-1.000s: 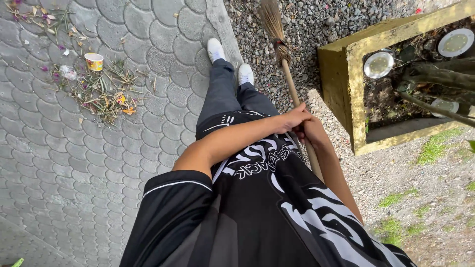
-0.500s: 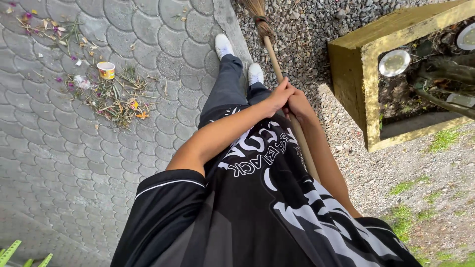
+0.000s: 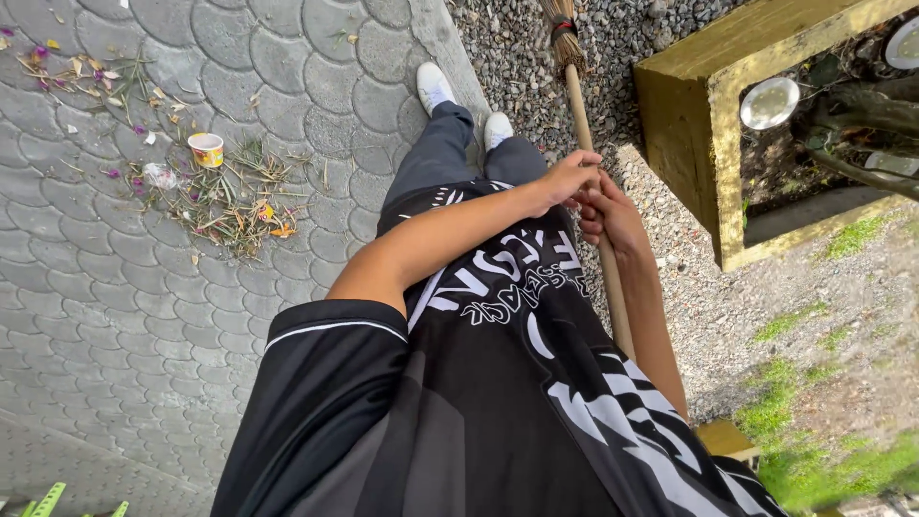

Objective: Sweeping trash and debris on an outdoor paved floor using a broom.

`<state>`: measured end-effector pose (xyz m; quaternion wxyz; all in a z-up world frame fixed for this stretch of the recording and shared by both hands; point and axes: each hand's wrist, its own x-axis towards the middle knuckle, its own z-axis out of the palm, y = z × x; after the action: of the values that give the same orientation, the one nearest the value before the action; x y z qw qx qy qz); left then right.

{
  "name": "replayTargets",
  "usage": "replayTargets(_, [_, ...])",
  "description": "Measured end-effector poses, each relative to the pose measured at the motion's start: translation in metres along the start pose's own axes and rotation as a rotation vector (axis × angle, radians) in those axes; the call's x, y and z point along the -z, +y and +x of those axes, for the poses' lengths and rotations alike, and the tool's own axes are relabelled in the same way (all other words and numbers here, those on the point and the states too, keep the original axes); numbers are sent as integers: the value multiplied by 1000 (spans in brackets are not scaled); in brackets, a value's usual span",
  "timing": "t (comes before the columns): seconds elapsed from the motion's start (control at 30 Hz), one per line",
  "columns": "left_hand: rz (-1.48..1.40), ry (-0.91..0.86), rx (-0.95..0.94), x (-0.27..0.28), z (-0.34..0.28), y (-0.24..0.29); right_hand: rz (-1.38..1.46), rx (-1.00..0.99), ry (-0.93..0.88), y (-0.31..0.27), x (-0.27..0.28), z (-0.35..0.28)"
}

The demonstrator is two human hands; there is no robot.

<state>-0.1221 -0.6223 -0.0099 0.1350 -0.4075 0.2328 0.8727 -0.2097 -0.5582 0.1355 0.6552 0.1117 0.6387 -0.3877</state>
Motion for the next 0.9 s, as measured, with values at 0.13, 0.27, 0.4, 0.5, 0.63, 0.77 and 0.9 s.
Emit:
replayTargets(0.13, [55,-23,87,-1,-4,-12,55,-32,126,20,31,-10])
replayTargets(0.27, [92,2,65,28,-21,17,133,-116,189,41,84,34])
replayTargets(0.4, [9,174,45,71,-22,33,-263,-198,175,36,70,97])
replayTargets(0.5, [-39,286,51,101,-17,40,-27,-126,36,12,17,103])
replayTargets(0.63, [-37,280,32,98,-4,57,256,-114,-49,-19,-12,65])
replayTargets(0.77, [4,216,50,76,5,67,131,-88,-82,-20,-15,54])
replayTargets(0.9, [51,194,17,63,33,64,109,-78,-64,-40,-21,35])
